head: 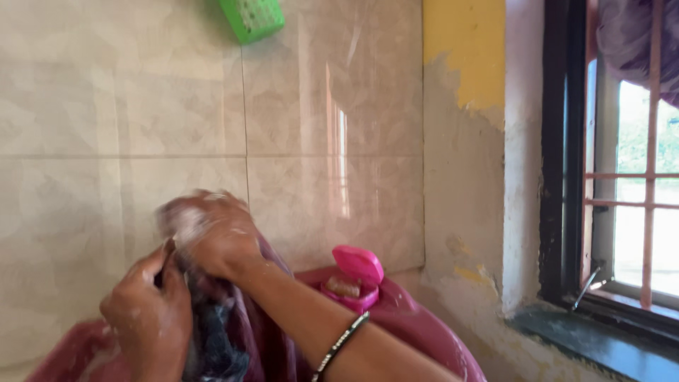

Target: The person washes a dark garment by hand in a pink bathroom sink. They wet the fabric, apply soap from a pink soap dish, lather and scrub the cloth, then rinse it under running water from the faucet. The garment remains in the sink throughout the clip.

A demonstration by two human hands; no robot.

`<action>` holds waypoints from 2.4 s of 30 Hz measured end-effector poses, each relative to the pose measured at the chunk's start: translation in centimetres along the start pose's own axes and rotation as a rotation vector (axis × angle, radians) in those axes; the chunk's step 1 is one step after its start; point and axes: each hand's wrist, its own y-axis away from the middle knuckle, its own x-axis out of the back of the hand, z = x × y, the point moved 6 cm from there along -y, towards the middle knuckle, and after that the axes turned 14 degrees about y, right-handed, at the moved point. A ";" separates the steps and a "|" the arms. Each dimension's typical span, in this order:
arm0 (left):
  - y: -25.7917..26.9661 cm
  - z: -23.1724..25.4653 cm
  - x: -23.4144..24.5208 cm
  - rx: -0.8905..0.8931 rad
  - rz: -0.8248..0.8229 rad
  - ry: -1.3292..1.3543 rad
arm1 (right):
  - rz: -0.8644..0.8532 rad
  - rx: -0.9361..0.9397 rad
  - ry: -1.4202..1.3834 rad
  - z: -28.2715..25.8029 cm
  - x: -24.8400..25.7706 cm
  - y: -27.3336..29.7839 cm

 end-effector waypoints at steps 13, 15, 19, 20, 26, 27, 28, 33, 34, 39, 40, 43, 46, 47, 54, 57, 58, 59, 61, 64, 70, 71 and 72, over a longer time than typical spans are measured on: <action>-0.2 1.8 0.0 0.003 -0.090 0.040 | -0.547 -0.021 -0.151 3.4 -3.0 -6.2; -0.4 1.4 0.0 0.034 -0.078 0.030 | -0.712 0.082 -0.243 2.3 -3.4 -6.4; 0.1 1.3 0.6 -0.010 -0.011 -0.052 | -0.690 0.158 0.249 -1.1 -1.0 -5.3; 0.1 1.3 0.7 -0.015 -0.001 -0.076 | -0.718 0.218 0.287 -1.7 -0.3 -4.3; 0.4 1.6 0.2 0.014 -0.031 0.098 | 0.164 0.733 0.101 -2.3 6.1 1.2; 0.4 1.9 0.2 -0.022 -0.017 0.046 | 0.198 0.763 0.103 -1.6 6.0 1.6; 0.4 2.2 0.2 -0.060 -0.003 -0.004 | 0.233 0.792 0.106 -1.0 5.8 1.7; 0.3 1.7 -0.1 0.023 0.020 0.066 | -0.289 0.681 0.296 -2.1 0.4 -2.6; 0.5 1.8 0.0 -0.010 0.041 0.050 | -0.480 0.607 0.387 -2.1 -0.8 -3.0; 0.1 0.3 -0.3 0.048 0.038 -0.031 | -0.784 0.428 0.203 -3.6 -3.3 -6.1; 0.0 0.1 -0.4 0.033 0.040 -0.032 | -0.910 0.407 0.183 -3.6 -4.4 -6.6; -0.5 -0.5 -0.5 -0.004 0.036 -0.050 | -1.086 0.513 -0.029 -3.1 -7.1 -7.2; -0.1 -0.4 -0.2 -0.030 0.037 -0.069 | -1.020 0.497 -0.338 -1.6 -8.2 -7.3; 0.1 -0.2 0.0 -0.039 0.038 -0.071 | -0.847 0.367 -0.375 -0.3 -8.1 -7.6; -0.4 1.6 -1.0 -0.031 -0.080 0.047 | 0.032 -0.605 -0.659 8.8 -7.9 2.9; -0.4 0.1 -2.7 0.144 -0.237 0.018 | -0.141 -0.838 -0.489 10.2 -10.6 5.4; -0.2 -0.6 -3.4 0.190 -0.287 0.007 | -0.241 -0.873 -0.358 10.4 -11.3 5.6; 0.2 -1.4 -3.9 0.236 -0.337 -0.004 | -0.162 -0.727 -0.204 9.9 -10.7 4.6; 1.5 -3.2 -4.9 0.355 -0.428 -0.008 | -0.020 -0.435 0.100 7.9 -9.1 3.9; 2.7 -3.4 -6.3 0.124 -0.503 -0.009 | 0.001 -0.172 0.683 4.2 -6.7 4.9; 4.5 -4.2 -6.4 0.289 -0.731 -0.158 | -0.356 -0.353 0.136 4.3 -2.3 9.8; 4.5 -4.2 -6.2 0.341 -0.740 -0.176 | -0.325 -0.370 0.066 5.0 -1.1 10.1; 4.3 -4.0 -6.0 0.400 -0.699 -0.095 | -0.290 -0.387 -0.003 5.8 -0.2 10.1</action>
